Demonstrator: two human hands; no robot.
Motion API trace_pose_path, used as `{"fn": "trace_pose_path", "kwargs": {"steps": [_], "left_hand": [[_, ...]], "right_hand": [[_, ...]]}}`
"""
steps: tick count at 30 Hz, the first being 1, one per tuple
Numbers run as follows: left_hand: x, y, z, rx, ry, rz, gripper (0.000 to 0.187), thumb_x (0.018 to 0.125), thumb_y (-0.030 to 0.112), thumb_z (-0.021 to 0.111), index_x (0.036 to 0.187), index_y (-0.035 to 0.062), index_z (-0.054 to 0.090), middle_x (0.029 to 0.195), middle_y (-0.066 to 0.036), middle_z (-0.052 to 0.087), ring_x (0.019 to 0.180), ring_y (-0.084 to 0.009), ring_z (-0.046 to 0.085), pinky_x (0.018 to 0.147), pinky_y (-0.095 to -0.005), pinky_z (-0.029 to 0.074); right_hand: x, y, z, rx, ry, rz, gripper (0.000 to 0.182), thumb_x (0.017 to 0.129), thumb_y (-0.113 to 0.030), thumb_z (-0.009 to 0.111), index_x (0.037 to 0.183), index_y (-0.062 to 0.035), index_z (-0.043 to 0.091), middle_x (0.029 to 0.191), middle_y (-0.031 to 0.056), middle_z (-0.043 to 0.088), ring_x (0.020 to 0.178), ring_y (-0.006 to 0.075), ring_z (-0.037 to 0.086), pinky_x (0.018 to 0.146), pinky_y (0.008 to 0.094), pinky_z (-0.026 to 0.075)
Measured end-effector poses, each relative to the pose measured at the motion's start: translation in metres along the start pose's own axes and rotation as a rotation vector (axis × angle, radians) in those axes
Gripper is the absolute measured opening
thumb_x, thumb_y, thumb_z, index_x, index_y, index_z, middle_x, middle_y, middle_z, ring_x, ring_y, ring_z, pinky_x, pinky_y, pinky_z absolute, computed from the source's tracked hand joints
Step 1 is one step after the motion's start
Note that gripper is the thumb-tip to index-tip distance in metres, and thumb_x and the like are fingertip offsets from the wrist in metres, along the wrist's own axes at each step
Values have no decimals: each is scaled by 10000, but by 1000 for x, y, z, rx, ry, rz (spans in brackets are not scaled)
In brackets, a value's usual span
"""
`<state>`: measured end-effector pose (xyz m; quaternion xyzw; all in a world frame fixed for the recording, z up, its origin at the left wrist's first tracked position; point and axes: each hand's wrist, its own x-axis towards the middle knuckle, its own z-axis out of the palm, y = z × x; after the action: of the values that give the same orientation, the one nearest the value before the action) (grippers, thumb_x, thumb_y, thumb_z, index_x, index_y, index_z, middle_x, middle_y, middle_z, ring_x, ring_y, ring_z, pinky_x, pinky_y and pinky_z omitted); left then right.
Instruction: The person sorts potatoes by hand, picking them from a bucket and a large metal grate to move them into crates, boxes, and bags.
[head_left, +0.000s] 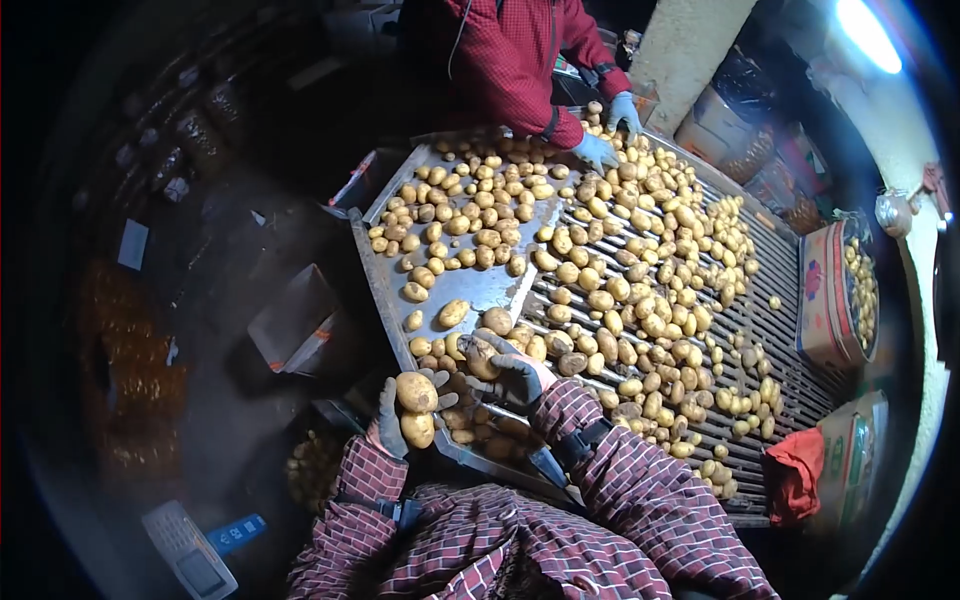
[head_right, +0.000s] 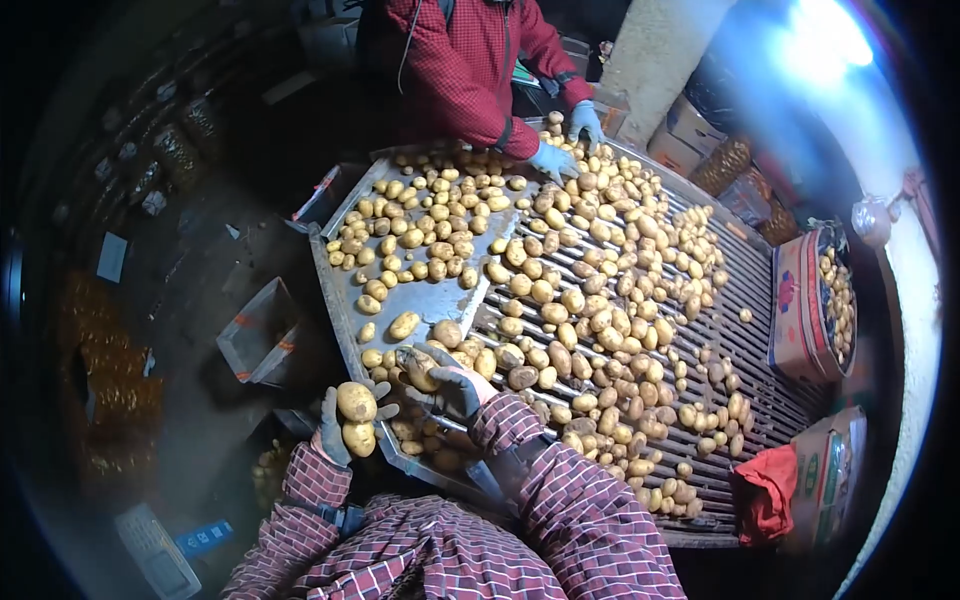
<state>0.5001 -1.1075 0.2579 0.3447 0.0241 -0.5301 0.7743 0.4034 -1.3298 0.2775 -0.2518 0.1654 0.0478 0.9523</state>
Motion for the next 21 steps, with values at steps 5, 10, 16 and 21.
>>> {"fn": "trace_pose_path", "kwargs": {"steps": [5,10,16,21], "left_hand": [[2,-2,-32,29,98,39,684,905,635,416,1335,103,448,1190,-132,605,970,-288,639,715,-381,566],[-32,12,-55,-108,99,159,609,895,559,529,1351,165,441,1243,-124,564,1033,-318,609,720,-380,559],[-53,32,-70,-258,242,274,544,926,526,458,1369,212,431,1312,-83,516,1172,-310,526,770,-408,534],[-24,47,-41,-210,249,379,569,953,566,353,1360,176,432,1276,-70,519,1144,-249,529,956,-418,449]], "right_hand": [[14,2,-17,-706,29,-67,330,882,-127,600,1211,-112,572,1150,41,620,967,199,615,797,355,514],[90,17,18,-1692,-99,-412,420,771,-188,711,1149,-53,586,1062,151,625,1003,325,584,862,381,497],[195,59,45,-1460,-496,-712,439,882,-96,586,1300,-38,466,1284,145,520,1130,217,555,924,323,486],[121,78,8,-1139,-336,-460,592,956,-427,501,1454,-168,311,1431,71,384,1243,254,444,979,367,417]]}}
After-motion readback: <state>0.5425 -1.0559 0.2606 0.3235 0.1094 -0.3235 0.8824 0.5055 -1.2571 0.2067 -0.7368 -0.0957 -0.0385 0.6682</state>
